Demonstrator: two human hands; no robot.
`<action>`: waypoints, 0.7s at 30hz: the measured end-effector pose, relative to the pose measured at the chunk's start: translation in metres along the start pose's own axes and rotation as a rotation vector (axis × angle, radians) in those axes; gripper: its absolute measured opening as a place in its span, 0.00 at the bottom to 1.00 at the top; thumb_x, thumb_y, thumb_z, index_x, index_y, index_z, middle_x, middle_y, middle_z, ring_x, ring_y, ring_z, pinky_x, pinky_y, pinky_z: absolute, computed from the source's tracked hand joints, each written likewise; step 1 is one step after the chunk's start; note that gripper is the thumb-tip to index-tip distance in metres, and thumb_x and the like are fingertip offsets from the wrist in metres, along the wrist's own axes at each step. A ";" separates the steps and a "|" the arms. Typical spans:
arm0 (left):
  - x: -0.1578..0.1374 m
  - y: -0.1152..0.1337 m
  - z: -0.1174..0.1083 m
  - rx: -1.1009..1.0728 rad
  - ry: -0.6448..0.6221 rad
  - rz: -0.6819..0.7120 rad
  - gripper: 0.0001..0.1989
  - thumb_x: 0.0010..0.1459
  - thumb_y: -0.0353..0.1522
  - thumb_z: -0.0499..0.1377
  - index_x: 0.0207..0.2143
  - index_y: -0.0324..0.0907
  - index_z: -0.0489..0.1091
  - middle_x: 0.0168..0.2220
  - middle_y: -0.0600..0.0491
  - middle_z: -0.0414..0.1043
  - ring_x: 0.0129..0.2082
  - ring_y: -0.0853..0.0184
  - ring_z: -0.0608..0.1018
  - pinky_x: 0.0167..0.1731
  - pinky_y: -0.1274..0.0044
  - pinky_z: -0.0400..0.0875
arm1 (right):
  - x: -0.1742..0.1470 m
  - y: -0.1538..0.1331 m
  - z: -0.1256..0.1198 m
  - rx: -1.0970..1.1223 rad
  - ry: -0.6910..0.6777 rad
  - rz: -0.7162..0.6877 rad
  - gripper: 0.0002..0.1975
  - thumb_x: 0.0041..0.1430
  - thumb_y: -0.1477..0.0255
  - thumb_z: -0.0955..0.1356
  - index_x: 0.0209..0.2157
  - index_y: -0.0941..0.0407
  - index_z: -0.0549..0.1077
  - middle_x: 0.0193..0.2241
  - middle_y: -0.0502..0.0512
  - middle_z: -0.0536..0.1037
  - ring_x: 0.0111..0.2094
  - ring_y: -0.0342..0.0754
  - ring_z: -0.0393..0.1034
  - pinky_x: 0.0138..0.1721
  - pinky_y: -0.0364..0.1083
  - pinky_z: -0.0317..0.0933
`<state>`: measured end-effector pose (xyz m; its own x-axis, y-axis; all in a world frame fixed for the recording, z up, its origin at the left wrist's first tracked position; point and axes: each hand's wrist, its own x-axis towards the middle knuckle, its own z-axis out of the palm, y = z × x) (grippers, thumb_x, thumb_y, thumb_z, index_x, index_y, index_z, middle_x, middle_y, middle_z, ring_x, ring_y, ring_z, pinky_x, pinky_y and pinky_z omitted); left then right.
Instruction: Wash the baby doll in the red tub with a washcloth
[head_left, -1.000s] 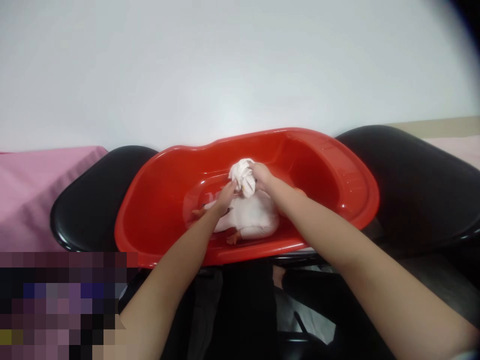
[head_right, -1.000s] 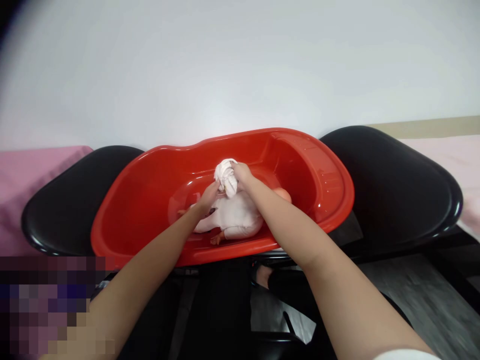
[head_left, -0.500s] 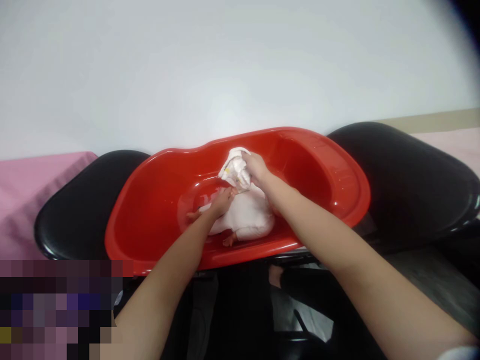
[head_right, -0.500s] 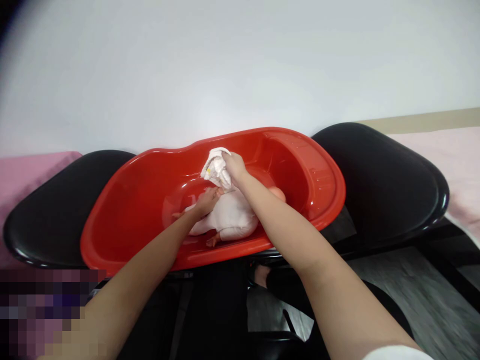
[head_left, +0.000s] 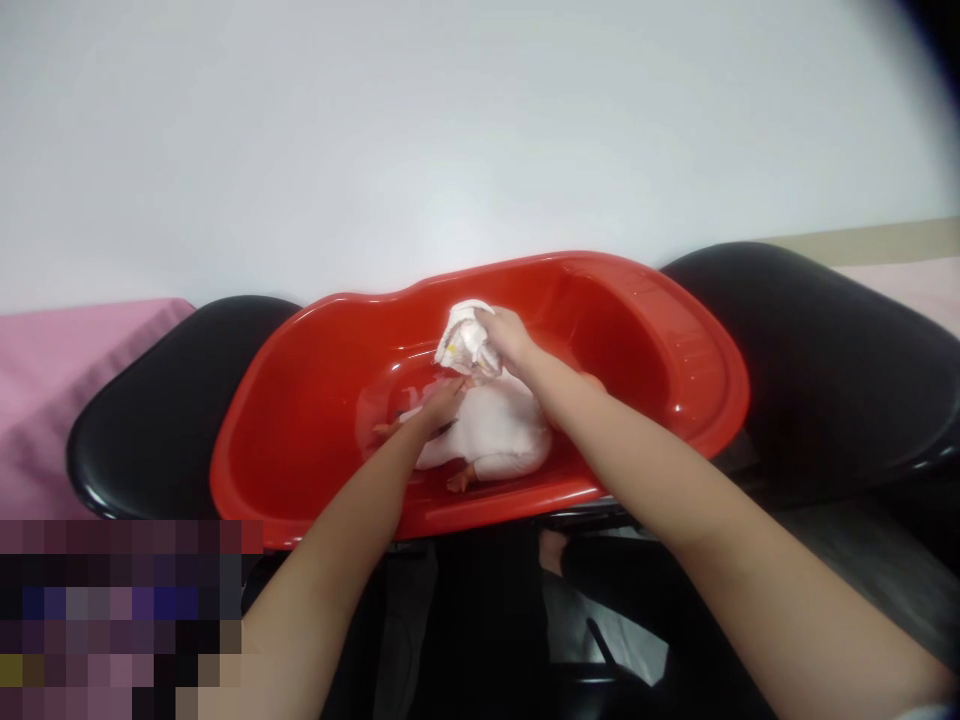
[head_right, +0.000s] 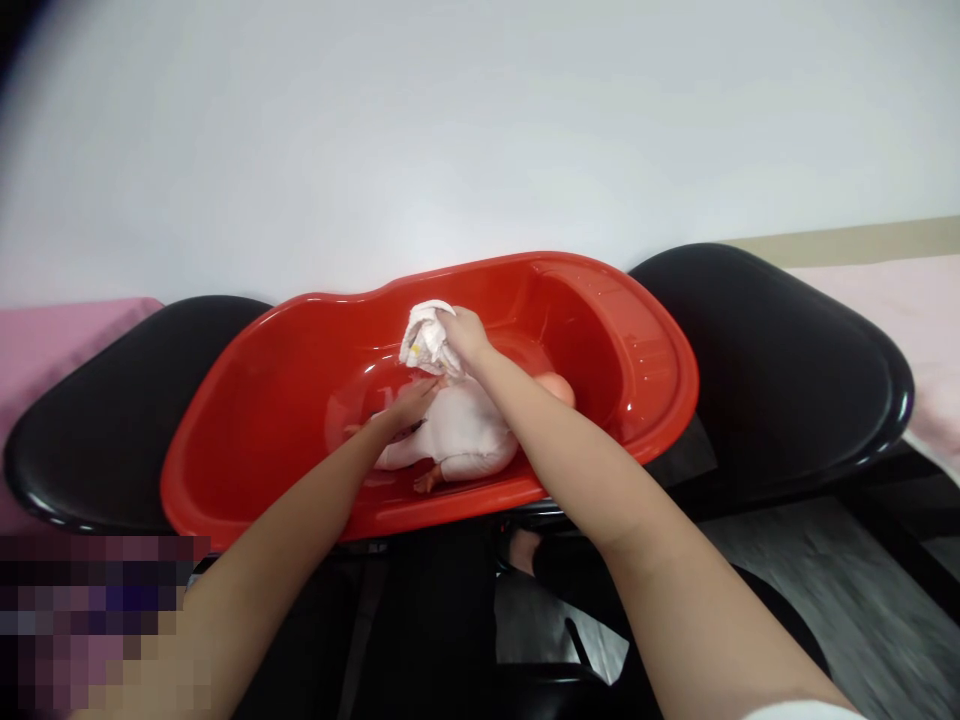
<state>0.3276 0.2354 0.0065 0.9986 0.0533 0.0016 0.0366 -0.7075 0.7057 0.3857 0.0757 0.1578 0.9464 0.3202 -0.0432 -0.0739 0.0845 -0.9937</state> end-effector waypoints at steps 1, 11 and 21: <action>-0.001 0.001 -0.001 0.004 -0.022 0.009 0.22 0.65 0.37 0.50 0.58 0.40 0.68 0.61 0.41 0.67 0.61 0.57 0.67 0.62 0.67 0.55 | 0.001 0.001 -0.001 -0.010 -0.001 -0.003 0.07 0.58 0.70 0.65 0.30 0.59 0.71 0.28 0.53 0.76 0.29 0.44 0.69 0.31 0.40 0.62; -0.009 0.015 -0.006 0.067 -0.057 0.039 0.22 0.68 0.36 0.46 0.59 0.40 0.67 0.60 0.42 0.68 0.58 0.58 0.70 0.60 0.68 0.59 | 0.006 0.004 -0.008 -0.121 0.007 -0.058 0.10 0.57 0.67 0.64 0.32 0.58 0.72 0.32 0.56 0.77 0.34 0.46 0.71 0.34 0.41 0.64; -0.033 0.085 0.018 0.291 -0.061 0.471 0.36 0.61 0.44 0.59 0.68 0.39 0.57 0.68 0.39 0.54 0.68 0.51 0.56 0.66 0.60 0.48 | 0.013 -0.003 -0.018 -0.111 0.120 -0.111 0.14 0.60 0.67 0.60 0.40 0.59 0.71 0.37 0.58 0.77 0.37 0.46 0.72 0.35 0.41 0.64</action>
<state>0.2984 0.1604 0.0536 0.9096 -0.3508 0.2227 -0.4140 -0.8109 0.4136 0.4044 0.0624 0.1581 0.9780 0.1990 0.0621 0.0622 0.0060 -0.9980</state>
